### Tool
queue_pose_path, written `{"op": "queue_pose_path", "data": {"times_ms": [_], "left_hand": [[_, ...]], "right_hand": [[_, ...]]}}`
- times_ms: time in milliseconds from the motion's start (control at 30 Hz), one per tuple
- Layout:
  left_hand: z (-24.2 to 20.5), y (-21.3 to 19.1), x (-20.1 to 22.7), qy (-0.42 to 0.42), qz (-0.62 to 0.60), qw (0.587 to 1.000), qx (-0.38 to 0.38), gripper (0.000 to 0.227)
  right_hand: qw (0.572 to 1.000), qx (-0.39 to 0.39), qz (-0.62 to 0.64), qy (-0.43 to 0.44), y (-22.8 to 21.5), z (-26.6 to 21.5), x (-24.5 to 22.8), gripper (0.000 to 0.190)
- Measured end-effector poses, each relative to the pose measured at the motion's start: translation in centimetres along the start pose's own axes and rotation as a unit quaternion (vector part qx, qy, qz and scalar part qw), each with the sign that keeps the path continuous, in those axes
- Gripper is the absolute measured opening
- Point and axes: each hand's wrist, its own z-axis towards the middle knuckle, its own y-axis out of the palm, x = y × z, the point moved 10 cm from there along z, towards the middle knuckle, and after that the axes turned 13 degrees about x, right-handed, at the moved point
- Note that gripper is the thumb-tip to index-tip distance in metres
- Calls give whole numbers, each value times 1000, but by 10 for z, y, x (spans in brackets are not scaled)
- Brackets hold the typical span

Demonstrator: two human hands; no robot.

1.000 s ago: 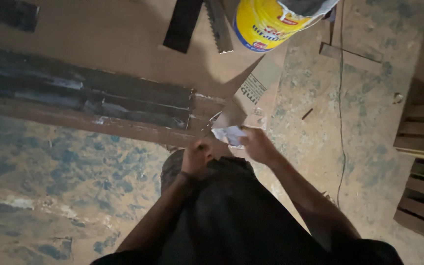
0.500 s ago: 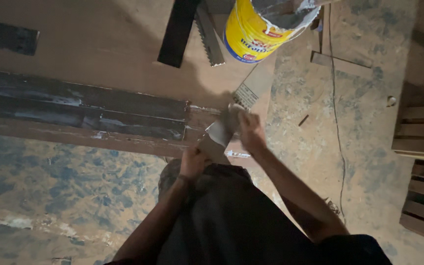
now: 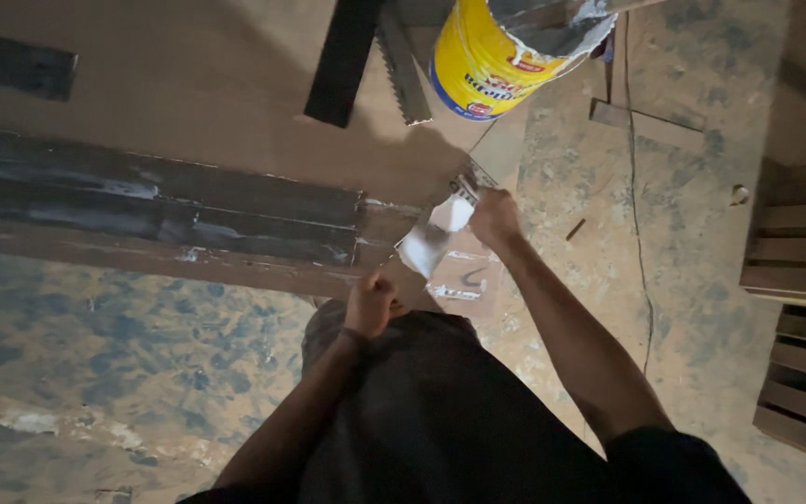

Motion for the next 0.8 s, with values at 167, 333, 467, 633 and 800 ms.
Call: {"op": "queue_pose_path", "data": {"times_ms": [167, 333, 467, 633, 800], "left_hand": [[4, -6, -6, -34, 6, 999, 8, 49], [15, -4, -15, -15, -19, 1000, 5, 51], [20, -6, -17, -19, -32, 999, 2, 53], [8, -5, -3, -7, -16, 1000, -24, 58], [-9, -10, 21, 10, -23, 999, -40, 59]], "right_hand": [[979, 65, -17, -192, 11, -20, -53, 19], [977, 9, 18, -213, 26, -49, -62, 18], [980, -94, 54, -166, 47, -77, -72, 27], [973, -199, 103, -64, 46, -104, -53, 38], [935, -140, 326, 11, -18, -69, -6, 36]]}}
